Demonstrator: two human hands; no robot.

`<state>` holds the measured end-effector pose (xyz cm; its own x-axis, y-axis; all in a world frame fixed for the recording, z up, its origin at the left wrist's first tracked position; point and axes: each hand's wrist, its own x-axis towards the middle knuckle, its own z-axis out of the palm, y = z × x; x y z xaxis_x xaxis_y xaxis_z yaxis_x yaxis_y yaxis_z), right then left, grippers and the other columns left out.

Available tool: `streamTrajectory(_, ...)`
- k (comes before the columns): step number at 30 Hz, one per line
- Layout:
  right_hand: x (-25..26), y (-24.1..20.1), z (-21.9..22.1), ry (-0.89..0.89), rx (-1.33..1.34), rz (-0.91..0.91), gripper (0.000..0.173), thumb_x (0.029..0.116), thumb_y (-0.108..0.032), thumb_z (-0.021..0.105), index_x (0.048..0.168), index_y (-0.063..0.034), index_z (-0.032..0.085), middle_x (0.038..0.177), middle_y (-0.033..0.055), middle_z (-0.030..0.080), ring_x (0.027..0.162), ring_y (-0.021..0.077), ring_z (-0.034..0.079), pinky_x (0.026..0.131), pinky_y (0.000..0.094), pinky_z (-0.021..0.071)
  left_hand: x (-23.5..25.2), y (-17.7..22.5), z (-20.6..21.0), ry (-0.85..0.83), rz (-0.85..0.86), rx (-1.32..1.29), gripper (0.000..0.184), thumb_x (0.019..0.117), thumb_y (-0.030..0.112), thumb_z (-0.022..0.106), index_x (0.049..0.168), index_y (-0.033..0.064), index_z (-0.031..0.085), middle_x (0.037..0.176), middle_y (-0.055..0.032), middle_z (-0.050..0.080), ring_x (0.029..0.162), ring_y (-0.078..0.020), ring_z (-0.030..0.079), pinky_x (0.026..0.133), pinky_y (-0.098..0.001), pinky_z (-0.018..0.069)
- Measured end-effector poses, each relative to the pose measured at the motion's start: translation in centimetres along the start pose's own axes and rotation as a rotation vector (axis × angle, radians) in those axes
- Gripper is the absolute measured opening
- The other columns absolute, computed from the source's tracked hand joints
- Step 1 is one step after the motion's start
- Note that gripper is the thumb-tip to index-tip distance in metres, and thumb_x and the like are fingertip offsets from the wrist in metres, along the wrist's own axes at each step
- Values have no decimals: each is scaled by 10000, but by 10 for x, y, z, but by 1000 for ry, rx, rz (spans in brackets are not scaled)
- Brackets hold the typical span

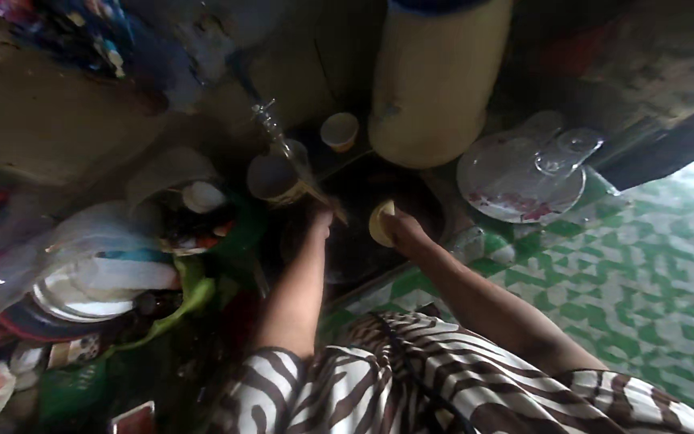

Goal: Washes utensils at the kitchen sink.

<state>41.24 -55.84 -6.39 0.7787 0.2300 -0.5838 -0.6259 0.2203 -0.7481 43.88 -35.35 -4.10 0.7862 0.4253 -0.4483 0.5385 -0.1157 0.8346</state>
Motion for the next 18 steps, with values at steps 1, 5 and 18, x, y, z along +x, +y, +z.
streamTrajectory(1,0,1,-3,4,10,5,392,1073,-294,538,1396,-72,537,1129,147,656,933,220,650,815,401,559,2,-1,2,-11,7,23,327,1001,146,671,1282,-12,616,1274,-203,631,1146,-281,629,982,-442,543)
streamTrajectory(5,-4,1,-8,2,50,14,383,1080,-279,524,1395,-62,533,1141,147,655,956,218,656,835,396,565,7,8,3,-52,-7,192,310,1012,146,639,1284,-1,630,1259,-217,639,1117,-298,644,963,-456,548)
streamTrajectory(18,1,4,-10,13,8,19,411,1077,-341,522,1394,-80,542,1162,145,656,987,232,656,853,418,562,5,9,-6,-38,43,343,286,1028,189,617,1252,15,658,1263,-221,650,1168,-316,640,1017,-491,523)
